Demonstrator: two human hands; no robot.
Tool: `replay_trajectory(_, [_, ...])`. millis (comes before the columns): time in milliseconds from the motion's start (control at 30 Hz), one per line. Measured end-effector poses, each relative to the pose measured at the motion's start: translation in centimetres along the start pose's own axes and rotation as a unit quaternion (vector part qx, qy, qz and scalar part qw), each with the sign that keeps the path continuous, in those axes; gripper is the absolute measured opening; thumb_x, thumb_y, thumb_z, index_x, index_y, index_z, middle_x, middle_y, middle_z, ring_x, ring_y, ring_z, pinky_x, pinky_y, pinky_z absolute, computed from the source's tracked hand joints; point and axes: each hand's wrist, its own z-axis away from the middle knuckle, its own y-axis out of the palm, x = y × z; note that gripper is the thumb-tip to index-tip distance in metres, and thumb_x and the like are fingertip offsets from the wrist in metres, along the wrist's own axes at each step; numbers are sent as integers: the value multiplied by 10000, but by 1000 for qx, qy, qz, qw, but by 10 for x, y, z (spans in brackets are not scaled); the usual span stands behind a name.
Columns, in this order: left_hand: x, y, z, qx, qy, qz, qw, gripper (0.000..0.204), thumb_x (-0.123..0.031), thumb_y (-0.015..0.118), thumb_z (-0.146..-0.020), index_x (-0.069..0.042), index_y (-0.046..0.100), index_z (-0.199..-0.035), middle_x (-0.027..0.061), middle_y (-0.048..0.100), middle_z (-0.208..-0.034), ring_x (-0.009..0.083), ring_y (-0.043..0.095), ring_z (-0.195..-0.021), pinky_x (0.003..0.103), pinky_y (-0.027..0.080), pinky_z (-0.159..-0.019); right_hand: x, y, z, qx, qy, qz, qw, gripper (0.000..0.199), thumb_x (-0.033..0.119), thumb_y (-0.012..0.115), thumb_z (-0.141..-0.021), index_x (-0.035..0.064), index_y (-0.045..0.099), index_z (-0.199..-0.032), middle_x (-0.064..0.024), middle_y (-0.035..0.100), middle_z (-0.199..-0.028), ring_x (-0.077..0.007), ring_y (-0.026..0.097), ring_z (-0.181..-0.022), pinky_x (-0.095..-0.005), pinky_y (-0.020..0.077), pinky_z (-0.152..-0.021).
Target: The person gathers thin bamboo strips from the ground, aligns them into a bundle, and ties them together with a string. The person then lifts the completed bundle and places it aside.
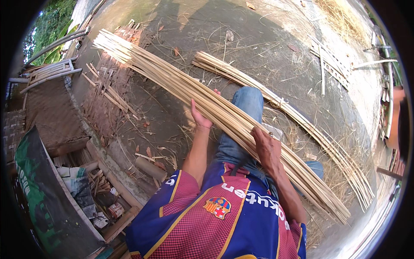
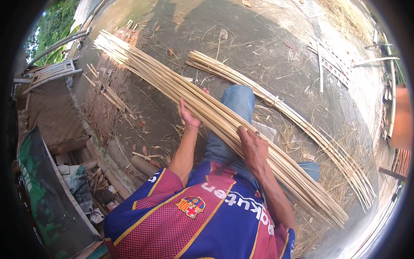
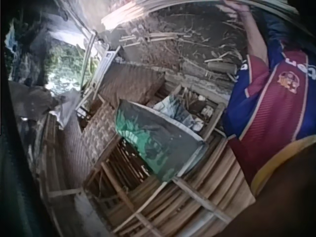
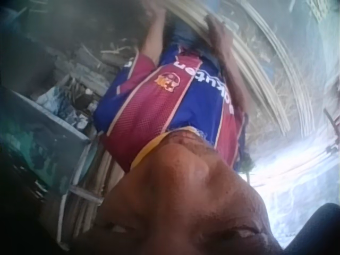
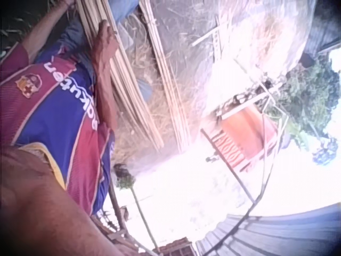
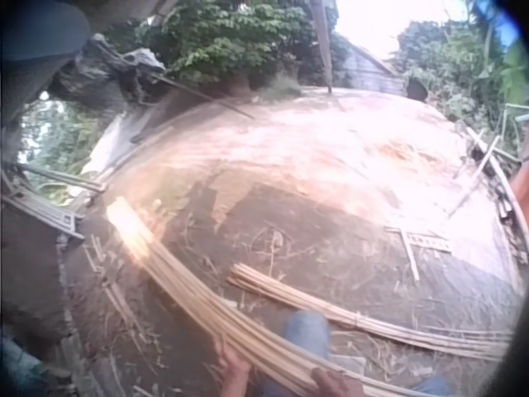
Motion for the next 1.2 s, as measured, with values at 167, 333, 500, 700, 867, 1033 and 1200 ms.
replay_trajectory(167, [0,2,-1,-4,-5,-2,1000,866,-603,495,-971,16,306,-1547,293,392,-1531,448,373,-1434,560,323,-1202,-11,4,-4,24,42,-16,999,124,235,617,-990,122,668,-997,-182,672,-746,-358,679,-653,-443,512,-575])
replay_trajectory(333, [0,1,-1,-16,2,-7,1000,820,-595,483,-984,33,381,-1501,306,440,-1485,460,407,-1406,560,360,-1179,-13,5,-8,19,55,-89,994,123,191,662,-966,80,716,-966,-198,680,-742,-329,674,-624,-425,503,-574])
replay_trajectory(500, [-1,1,0,-7,-9,15,1000,842,-607,481,-981,28,353,-1520,306,416,-1507,462,389,-1418,574,338,-1189,-10,-12,-3,59,80,-216,971,183,233,683,-944,52,698,-921,-212,699,-799,-398,682,-705,-483,515,-640])
replay_trajectory(700, [-1,10,3,-12,-7,-43,999,874,-648,503,-960,-36,324,-1559,299,395,-1535,483,384,-1418,594,313,-1198,-25,4,3,-7,38,-79,996,207,270,675,-951,68,705,-914,-144,674,-832,-368,671,-702,-462,514,-641])
replay_trajectory(867, [-21,-6,1,-99,25,-120,988,833,-633,576,-945,-83,381,-1540,204,484,-1498,411,465,-1374,565,378,-1161,-17,7,14,-54,3,26,998,152,276,720,-921,129,752,-910,-83,670,-807,-306,653,-673,-415,489,-599])
replay_trajectory(1033, [-48,-9,-2,-175,-9,-214,961,807,-591,655,-928,-103,413,-1523,148,520,-1474,339,517,-1338,526,435,-1124,-24,9,18,-109,-23,53,992,119,261,761,-881,153,779,-927,-57,669,-806,-272,626,-753,-409,483,-720])
replay_trajectory(1200, [-69,-32,-29,-206,-42,-250,945,757,-540,685,-930,-39,476,-1458,177,593,-1381,343,584,-1263,523,479,-1086,-22,3,17,-117,-4,43,992,180,304,769,-867,138,776,-936,-102,667,-1080,-287,620,-955,-445,457,-869])
